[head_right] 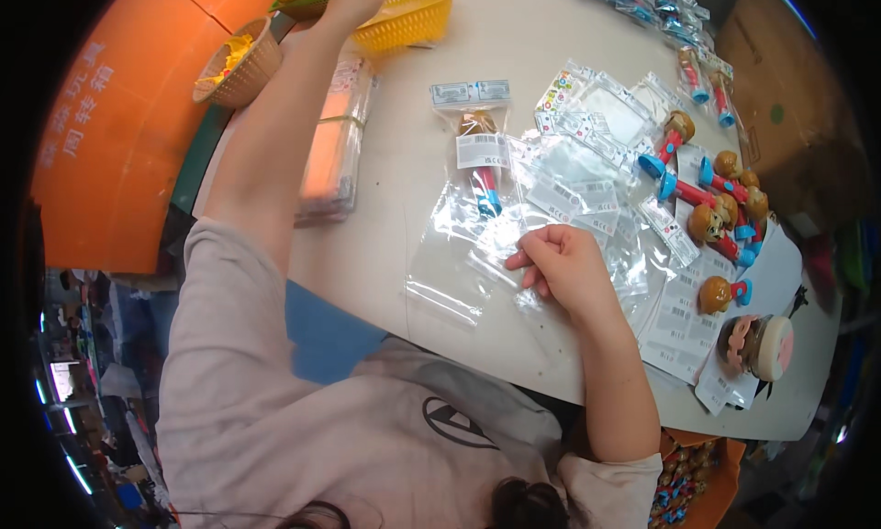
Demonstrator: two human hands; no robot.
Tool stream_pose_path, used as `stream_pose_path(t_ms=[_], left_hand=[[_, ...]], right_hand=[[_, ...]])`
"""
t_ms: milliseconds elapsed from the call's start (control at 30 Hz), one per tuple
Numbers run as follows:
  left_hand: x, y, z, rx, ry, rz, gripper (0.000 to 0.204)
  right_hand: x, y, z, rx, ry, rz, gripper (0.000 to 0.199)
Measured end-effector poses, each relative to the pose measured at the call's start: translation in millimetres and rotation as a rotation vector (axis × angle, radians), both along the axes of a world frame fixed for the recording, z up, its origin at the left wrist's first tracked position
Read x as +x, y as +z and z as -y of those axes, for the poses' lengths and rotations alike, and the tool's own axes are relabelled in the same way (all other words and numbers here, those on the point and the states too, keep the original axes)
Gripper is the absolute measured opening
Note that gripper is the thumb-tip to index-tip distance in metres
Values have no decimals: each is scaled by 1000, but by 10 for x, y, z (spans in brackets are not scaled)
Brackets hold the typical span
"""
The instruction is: Putting small toy figures and accessories into plastic bags and sealing them.
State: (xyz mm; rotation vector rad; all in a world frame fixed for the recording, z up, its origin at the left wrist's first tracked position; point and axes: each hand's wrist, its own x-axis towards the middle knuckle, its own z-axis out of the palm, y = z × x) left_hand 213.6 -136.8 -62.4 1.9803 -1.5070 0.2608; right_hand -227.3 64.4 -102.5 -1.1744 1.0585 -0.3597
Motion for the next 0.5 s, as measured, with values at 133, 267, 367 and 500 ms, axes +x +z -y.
stream_pose_path(t_ms=[133,267,367,500], left_hand=[[-495,323,-417,-255,-451,-123,17],[-289,279,-349,13,-51,96,17],[-400,278,-457,-41,-82,21,17],[-425,439,-822,218,-101,52,25]], right_hand=[[-50,21,12,7,-33,-2,18],[20,42,0,13,-10,7,18],[-24,11,10,31,-14,26,17],[-11,7,-3,36,-7,29,18]])
